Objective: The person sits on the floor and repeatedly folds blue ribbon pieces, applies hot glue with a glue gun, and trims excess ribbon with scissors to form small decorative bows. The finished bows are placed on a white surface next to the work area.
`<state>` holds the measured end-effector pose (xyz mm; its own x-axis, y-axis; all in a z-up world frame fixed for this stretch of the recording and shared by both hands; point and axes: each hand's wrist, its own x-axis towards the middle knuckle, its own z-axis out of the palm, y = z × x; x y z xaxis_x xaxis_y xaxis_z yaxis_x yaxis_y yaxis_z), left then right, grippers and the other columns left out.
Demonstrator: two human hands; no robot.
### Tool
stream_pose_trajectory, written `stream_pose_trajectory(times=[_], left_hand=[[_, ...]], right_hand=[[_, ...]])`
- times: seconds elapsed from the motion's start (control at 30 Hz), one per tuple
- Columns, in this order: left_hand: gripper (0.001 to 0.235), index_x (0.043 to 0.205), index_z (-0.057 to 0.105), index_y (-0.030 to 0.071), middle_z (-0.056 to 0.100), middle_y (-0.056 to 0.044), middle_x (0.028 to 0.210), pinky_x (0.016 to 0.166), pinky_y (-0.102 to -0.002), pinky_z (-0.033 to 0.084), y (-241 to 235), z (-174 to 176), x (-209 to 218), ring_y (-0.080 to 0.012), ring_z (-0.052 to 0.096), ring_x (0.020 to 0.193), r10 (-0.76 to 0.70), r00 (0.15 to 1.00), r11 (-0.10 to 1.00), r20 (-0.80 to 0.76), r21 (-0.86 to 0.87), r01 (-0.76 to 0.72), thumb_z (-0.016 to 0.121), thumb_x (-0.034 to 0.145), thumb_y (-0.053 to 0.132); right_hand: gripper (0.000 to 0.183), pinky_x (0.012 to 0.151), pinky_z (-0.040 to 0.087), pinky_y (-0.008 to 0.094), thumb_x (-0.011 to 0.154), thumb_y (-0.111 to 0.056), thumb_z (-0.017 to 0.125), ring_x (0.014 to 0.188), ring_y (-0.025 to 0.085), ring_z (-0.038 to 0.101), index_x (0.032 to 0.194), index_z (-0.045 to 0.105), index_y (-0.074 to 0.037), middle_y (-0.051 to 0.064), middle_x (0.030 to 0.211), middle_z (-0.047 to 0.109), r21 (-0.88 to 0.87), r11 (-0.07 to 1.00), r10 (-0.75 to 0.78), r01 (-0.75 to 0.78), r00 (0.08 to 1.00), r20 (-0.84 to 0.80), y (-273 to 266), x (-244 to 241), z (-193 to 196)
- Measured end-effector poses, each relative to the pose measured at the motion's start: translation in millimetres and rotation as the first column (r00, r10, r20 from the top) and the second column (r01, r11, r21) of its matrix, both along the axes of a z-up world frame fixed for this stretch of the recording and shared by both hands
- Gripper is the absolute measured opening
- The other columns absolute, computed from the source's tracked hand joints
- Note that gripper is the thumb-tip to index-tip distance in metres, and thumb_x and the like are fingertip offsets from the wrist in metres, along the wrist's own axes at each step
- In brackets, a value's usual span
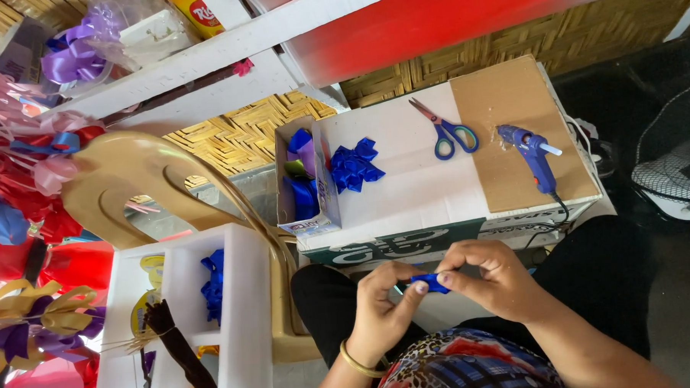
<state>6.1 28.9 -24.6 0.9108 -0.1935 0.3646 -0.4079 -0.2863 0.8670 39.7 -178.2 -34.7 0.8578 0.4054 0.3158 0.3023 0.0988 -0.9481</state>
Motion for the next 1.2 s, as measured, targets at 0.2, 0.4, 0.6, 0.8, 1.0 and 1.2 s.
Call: stream_pose_trajectory(times=[0.2, 0.4, 0.6, 0.8, 1.0, 1.2], left_hand=[[0.021, 0.082, 0.067, 0.007, 0.069, -0.003, 0.078, 0.068, -0.032, 0.050, 28, -5, 2, -0.0173, 0.063, 0.071, 0.080, 0.997, 0.996, 0.021, -0.050, -0.079, 0.068, 0.097, 0.022], [0.013, 0.099, 0.074, 0.004, 0.070, -0.002, 0.076, 0.062, -0.023, 0.051, 71, -21, 28, -0.0099, 0.060, 0.067, 0.249, 0.951, 0.964, -0.181, -0.045, -0.261, 0.068, 0.096, 0.015], [0.020, 0.107, 0.044, 0.013, 0.064, -0.015, 0.087, 0.059, -0.028, 0.055, 66, -98, 104, -0.0211, 0.067, 0.065, -0.086, 0.730, 0.805, -0.678, -0.479, -0.350, 0.059, 0.099, 0.003], [0.015, 0.097, 0.057, 0.012, 0.067, -0.013, 0.086, 0.082, -0.037, 0.062, 53, -165, 184, -0.0239, 0.071, 0.076, 0.048, 0.729, 0.547, -0.683, -0.593, -0.591, 0.056, 0.094, -0.003], [0.016, 0.086, 0.052, 0.010, 0.058, -0.006, 0.079, 0.082, -0.031, 0.063, 39, -134, 159, -0.0157, 0.066, 0.077, 0.131, 0.824, 0.561, -0.552, -0.643, -0.521, 0.061, 0.098, 0.005], [0.023, 0.125, 0.053, 0.004, 0.065, -0.008, 0.083, 0.064, -0.029, 0.054, 45, -154, 85, -0.0171, 0.061, 0.066, 0.033, 0.792, 0.645, -0.609, -0.592, -0.483, 0.053, 0.102, 0.004]], right_hand=[[0.015, 0.051, 0.057, 0.014, 0.096, -0.012, 0.067, 0.062, 0.007, 0.069, 0.107, 0.078, -0.014, 0.000, 0.081, 0.080, 0.014, 1.000, -0.023, 0.022, 0.992, 0.128, -7, 12, -41], [0.024, 0.067, 0.057, 0.028, 0.100, -0.019, 0.058, 0.069, 0.016, 0.069, 0.087, 0.071, -0.003, 0.007, 0.075, 0.071, -0.155, 0.954, -0.275, 0.258, 0.956, -0.102, -59, 8, -90], [0.056, 0.058, 0.049, 0.032, 0.102, -0.042, 0.047, 0.054, 0.018, 0.061, 0.060, 0.065, -0.009, 0.006, 0.057, 0.062, -0.375, 0.910, -0.312, 0.176, 0.887, -0.341, -87, -31, -200], [0.036, 0.071, 0.056, 0.032, 0.099, -0.028, 0.063, 0.069, 0.019, 0.069, 0.079, 0.079, -0.003, 0.010, 0.075, 0.076, -0.564, 0.825, -0.408, -0.028, 0.661, -0.629, -89, -41, -237], [0.021, 0.083, 0.055, 0.029, 0.093, -0.023, 0.071, 0.090, 0.016, 0.075, 0.106, 0.084, -0.014, 0.004, 0.096, 0.083, -0.630, 0.773, -0.408, -0.072, 0.704, -0.581, -84, -30, -227], [0.021, 0.083, 0.056, 0.028, 0.093, -0.027, 0.071, 0.089, 0.013, 0.076, 0.103, 0.086, -0.016, 0.000, 0.099, 0.085, -0.701, 0.699, -0.405, -0.139, 0.731, -0.549, -78, -25, -249]])
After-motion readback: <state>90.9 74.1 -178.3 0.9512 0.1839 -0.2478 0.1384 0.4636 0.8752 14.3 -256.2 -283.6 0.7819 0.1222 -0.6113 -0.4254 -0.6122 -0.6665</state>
